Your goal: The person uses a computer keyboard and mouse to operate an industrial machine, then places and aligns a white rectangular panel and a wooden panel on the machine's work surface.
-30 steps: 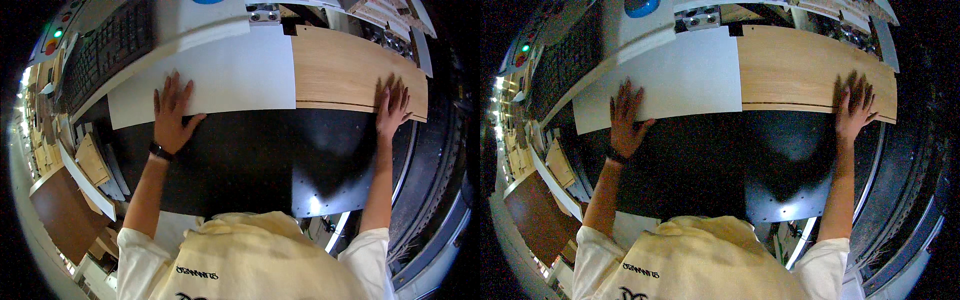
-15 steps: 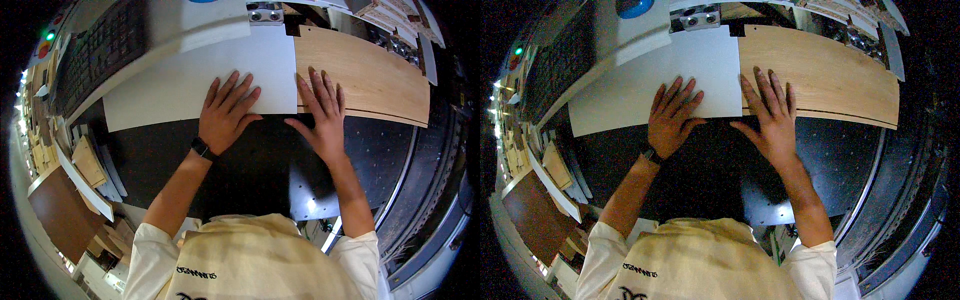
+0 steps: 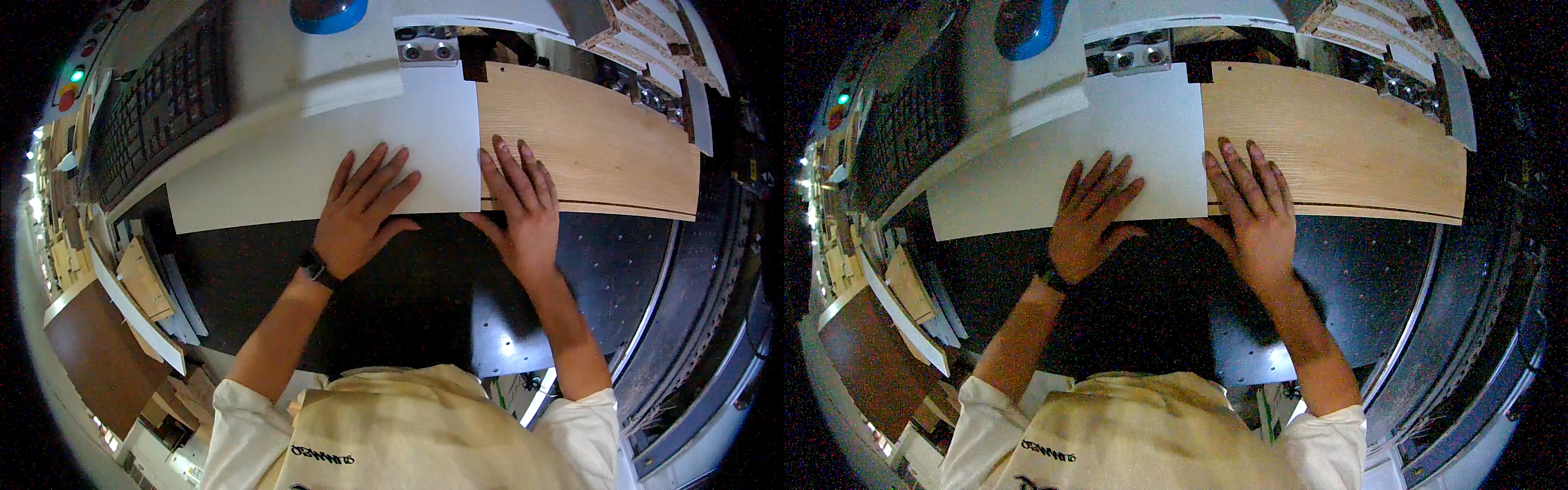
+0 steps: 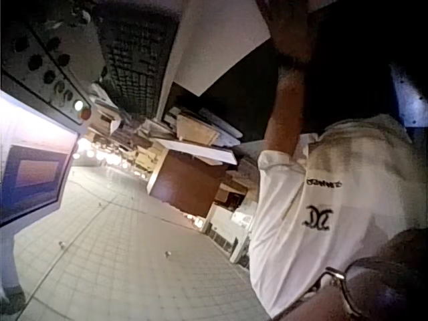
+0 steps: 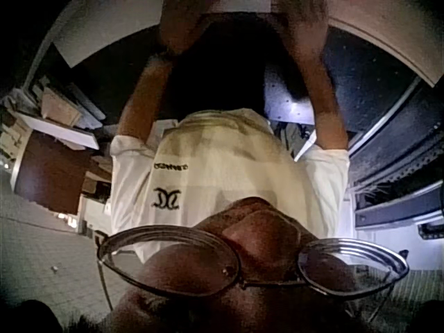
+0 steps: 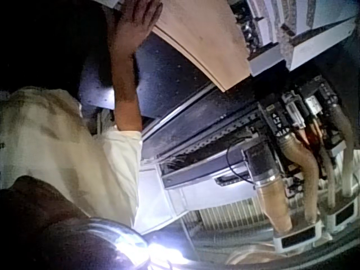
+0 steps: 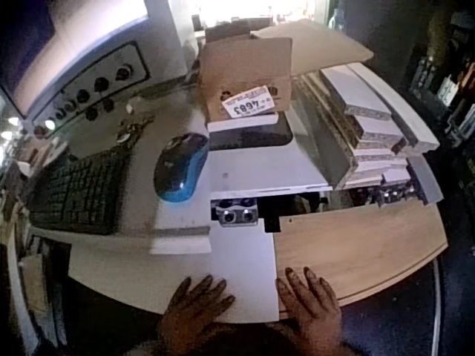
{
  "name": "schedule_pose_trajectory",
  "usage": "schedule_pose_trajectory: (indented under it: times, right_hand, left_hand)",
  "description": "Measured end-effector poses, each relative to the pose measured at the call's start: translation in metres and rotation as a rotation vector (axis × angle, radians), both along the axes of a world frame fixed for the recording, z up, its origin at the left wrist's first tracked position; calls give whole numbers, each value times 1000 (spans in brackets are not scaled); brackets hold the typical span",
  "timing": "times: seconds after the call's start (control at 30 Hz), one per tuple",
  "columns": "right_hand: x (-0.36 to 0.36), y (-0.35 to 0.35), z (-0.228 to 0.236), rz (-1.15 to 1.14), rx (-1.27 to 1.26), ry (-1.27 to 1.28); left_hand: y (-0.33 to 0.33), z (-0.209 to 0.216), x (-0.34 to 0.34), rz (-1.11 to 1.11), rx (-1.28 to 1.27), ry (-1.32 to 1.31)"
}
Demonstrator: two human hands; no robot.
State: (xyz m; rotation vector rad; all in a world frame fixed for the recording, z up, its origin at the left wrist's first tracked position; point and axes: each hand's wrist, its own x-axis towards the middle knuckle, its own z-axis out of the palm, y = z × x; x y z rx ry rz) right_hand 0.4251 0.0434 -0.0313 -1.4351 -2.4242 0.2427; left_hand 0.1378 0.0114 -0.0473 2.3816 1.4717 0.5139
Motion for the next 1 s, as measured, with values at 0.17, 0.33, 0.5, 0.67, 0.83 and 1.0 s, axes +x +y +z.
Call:
schedule_pose_trajectory:
  times: [0.17, 0.33, 0.5, 0.67, 0.83, 1.0]
  right_hand:
    - [0, 16, 16, 50, -9, -23]
    - [3, 20, 10, 86, -32, -38]
    - [4, 22, 10, 108, -58, -35]
    - [4, 25, 11, 111, -46, -15]
    - [5, 25, 13, 139, -57, -14]
    - [15, 34, 24, 140, -69, 124]
  left_hand:
    - [0, 14, -41, 36, -17, 137]
    - [18, 12, -52, -24, 78, 239]
    - [18, 9, -54, -30, 96, 271]
    - [22, 10, -55, -49, 95, 241]
    - [22, 8, -54, -48, 93, 226]
    - [18, 8, -56, -30, 70, 228]
